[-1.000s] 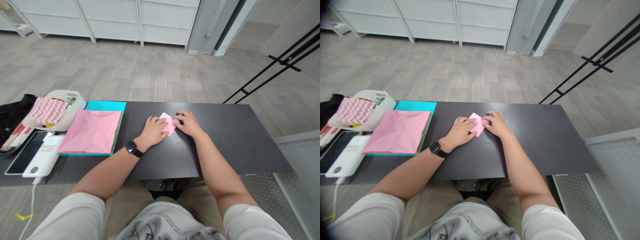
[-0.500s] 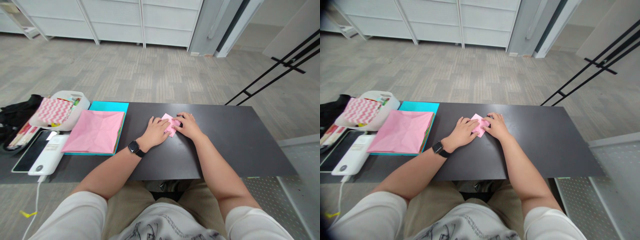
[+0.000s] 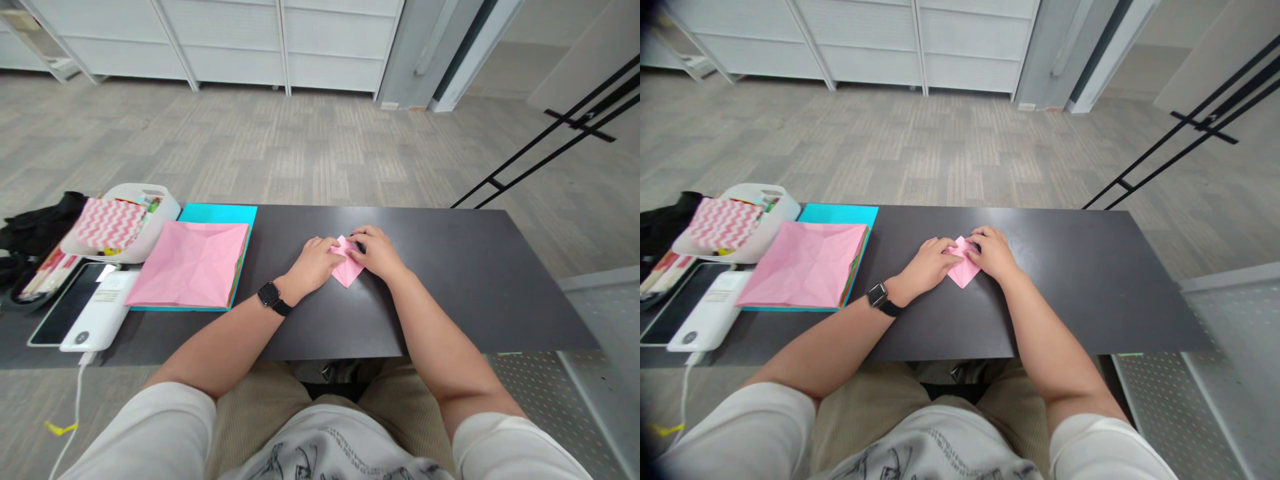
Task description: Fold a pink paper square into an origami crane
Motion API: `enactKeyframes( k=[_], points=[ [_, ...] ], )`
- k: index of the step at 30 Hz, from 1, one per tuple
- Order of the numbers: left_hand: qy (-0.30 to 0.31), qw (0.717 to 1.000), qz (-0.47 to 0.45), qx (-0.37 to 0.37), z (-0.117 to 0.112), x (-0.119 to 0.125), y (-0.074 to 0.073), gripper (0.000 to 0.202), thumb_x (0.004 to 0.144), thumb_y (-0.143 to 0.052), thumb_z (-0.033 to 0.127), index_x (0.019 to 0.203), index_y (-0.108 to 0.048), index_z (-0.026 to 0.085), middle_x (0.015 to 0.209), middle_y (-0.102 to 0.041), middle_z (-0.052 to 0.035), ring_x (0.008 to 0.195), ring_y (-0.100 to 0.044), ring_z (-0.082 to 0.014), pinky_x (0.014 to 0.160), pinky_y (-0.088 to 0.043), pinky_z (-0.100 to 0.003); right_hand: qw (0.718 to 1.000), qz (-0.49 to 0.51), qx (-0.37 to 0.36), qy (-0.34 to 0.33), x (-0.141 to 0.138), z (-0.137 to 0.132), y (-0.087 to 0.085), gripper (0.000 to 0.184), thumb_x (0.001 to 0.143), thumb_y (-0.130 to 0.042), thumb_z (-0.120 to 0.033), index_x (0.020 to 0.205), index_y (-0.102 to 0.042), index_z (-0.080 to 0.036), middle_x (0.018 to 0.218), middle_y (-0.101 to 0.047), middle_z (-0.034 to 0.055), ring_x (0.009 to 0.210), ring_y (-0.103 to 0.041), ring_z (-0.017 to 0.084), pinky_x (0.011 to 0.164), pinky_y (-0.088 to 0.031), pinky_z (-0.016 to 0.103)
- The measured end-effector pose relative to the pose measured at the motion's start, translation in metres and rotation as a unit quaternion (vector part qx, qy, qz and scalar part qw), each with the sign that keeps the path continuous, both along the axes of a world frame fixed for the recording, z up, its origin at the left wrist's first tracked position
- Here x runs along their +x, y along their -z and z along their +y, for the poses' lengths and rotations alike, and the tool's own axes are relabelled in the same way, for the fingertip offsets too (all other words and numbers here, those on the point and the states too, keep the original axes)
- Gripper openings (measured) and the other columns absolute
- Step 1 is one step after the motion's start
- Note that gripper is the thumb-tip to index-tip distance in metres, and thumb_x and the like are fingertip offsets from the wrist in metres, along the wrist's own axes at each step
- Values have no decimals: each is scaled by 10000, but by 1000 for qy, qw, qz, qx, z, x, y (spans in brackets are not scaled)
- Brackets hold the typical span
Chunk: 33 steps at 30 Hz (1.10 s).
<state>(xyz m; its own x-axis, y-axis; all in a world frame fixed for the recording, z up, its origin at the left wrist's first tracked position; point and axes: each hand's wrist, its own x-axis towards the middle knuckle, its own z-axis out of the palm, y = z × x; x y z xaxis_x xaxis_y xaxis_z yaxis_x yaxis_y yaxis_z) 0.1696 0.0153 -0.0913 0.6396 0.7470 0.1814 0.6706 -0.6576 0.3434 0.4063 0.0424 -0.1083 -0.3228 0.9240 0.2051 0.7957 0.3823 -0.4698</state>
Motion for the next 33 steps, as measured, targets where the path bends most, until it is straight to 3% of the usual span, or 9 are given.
enactKeyframes(
  k=[3,6,12,18,22,25,33],
  points=[
    [-3,1000,-11,-14,4,0,-3,332,1093,-516,211,1252,-797,285,1331,-686,-80,1207,-628,-252,1102,-480,-439,1000,6,-12,-9,-4,-2,-5,271,915,-757,-276,1178,-817,-306,1252,-748,81,1213,-657,319,1110,-481,538],
    [-45,999,-13,-14,5,-1,-6,350,1060,-559,187,1373,-703,243,1320,-686,-92,1211,-625,-265,1080,-489,-436,1000,-4,-14,-21,-7,-5,-11,265,927,-761,-285,1189,-801,-299,1196,-774,75,1170,-668,316,1088,-466,527],
    [-121,993,1,-9,3,-3,-6,380,1025,-662,330,1393,-668,235,1345,-679,-110,1225,-599,-325,1102,-463,-510,1000,-5,-17,-15,-11,-8,-15,299,912,-765,-247,1207,-787,-297,1123,-769,65,1103,-671,306,1050,-462,502],
    [-114,993,-32,-25,5,-2,-3,259,1009,-688,288,1262,-711,239,1313,-711,-77,1217,-609,-307,1101,-458,-491,1000,11,-18,-10,-11,-8,-15,374,915,-748,-227,1285,-772,-279,1114,-731,75,1107,-674,288,1012,-484,456],
    [-100,993,-48,-39,7,-2,-5,165,1026,-659,261,1184,-706,242,1128,-769,-38,1097,-653,-277,1068,-461,-460,1000,-5,-25,-12,-10,-8,-15,191,941,-730,-260,1119,-799,-269,1083,-740,65,1063,-662,274,972,-460,428],
    [-100,993,-56,-39,8,-2,-5,150,1042,-629,248,1169,-709,245,1099,-787,-26,1078,-671,-267,1066,-453,-447,999,-18,-34,-20,-11,-8,-15,84,953,-715,-251,1009,-778,-252,991,-747,45,987,-650,256,925,-425,401],
    [-81,997,-11,-8,8,-2,-10,244,1055,-560,209,1226,-730,247,1133,-797,-47,1071,-681,-257,1194,-383,-500,998,-58,-20,-17,-15,-9,-18,57,942,-715,-219,966,-756,-250,953,-746,41,957,-642,254,924,-376,401]
  ],
)
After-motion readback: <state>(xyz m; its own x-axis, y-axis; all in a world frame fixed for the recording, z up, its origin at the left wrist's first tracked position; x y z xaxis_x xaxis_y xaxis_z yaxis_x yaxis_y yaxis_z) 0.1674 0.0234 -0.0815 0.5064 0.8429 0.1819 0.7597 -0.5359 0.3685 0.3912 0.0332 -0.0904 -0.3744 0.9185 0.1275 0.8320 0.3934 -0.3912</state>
